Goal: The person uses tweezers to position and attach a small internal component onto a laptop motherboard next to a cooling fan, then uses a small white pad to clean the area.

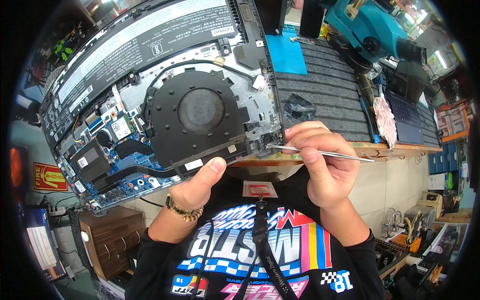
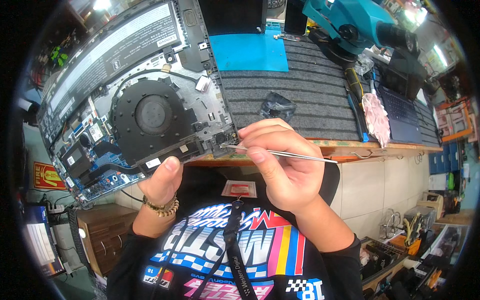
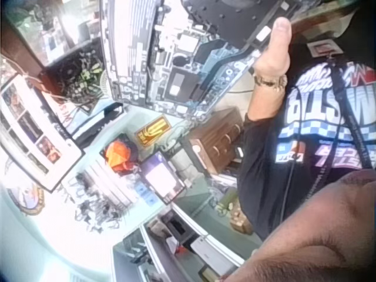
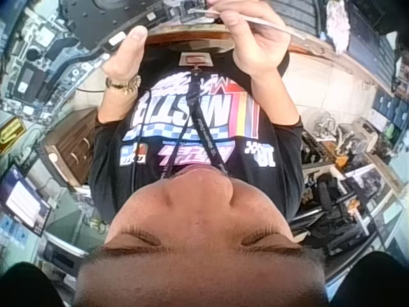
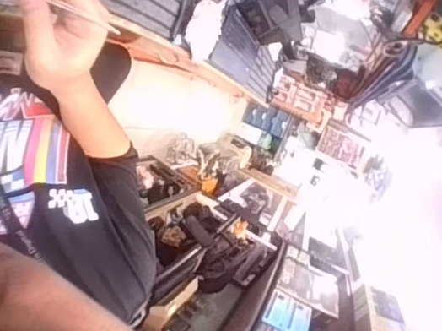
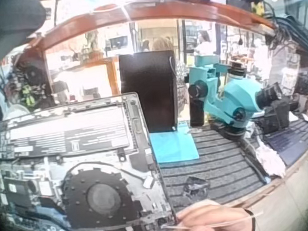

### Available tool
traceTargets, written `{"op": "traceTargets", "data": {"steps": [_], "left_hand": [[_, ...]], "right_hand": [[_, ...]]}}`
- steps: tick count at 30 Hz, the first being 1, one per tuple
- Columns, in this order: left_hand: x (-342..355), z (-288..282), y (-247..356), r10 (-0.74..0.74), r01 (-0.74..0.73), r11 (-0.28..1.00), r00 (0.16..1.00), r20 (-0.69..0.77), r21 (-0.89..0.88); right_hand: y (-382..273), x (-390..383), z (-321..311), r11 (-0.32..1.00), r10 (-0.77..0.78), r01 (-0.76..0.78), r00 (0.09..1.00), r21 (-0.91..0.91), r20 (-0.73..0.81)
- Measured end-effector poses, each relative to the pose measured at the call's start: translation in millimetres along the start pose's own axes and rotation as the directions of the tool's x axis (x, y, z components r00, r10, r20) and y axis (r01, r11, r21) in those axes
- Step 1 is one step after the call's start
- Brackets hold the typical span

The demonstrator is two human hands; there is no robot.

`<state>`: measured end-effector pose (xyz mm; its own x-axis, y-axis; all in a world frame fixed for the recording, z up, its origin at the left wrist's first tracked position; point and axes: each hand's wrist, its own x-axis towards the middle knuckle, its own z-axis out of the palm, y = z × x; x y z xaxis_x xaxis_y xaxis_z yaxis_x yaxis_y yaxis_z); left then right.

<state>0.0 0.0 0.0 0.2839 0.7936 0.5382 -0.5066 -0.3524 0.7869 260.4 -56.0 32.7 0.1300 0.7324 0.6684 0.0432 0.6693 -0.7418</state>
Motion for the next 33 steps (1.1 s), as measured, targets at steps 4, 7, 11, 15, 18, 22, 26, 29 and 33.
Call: {"op": "traceTargets", "data": {"steps": [4,7,11,15,18,22,26,29,33], "left_hand": [[-5.9,4.4,2.1,-0.023,0.023,1.000,0.999,-0.040,0.004],[-2.2,18.8,8.8,-0.053,0.056,0.998,0.991,-0.119,0.021],[-1.9,20.8,13.2,-0.071,0.090,0.991,0.982,-0.177,0.101],[-4.7,16.0,13.3,-0.106,0.145,0.965,0.978,-0.180,0.217],[-3.8,14.2,12.2,-0.117,0.155,0.963,0.977,-0.178,0.221],[-0.4,16.5,10.4,-0.117,0.151,0.969,0.977,-0.178,0.194],[2.4,16.5,7.6,-0.117,0.152,0.969,0.977,-0.180,0.194],[2.9,15.9,7.0,-0.114,0.150,0.969,0.976,-0.186,0.195],[3.4,17.5,3.7,-0.120,0.154,0.971,0.976,-0.183,0.184]], "right_hand": [[-4.0,1.6,-2.4,0.999,-0.024,0.025,0.999,-0.048,0.031],[-7.1,1.5,-2.7,0.998,-0.014,0.016,0.999,-0.055,0.032],[-10.2,3.5,-1.7,0.999,0.008,-0.007,1.000,-0.036,0.018],[-11.7,4.0,-4.6,0.999,0.031,-0.030,0.999,-0.041,0.023],[-13.0,5.6,-4.8,0.998,0.064,-0.064,0.998,-0.008,0.008],[-9.5,8.6,-8.9,0.998,0.047,-0.046,0.999,-0.036,0.026],[-10.0,9.0,-7.3,0.994,0.081,-0.082,0.997,-0.079,-0.006],[-7.4,10.1,-10.7,0.998,0.064,-0.064,0.998,0.010,-0.005],[-6.9,11.0,-11.3,0.998,0.054,-0.054,0.999,-0.013,-0.007]]}}
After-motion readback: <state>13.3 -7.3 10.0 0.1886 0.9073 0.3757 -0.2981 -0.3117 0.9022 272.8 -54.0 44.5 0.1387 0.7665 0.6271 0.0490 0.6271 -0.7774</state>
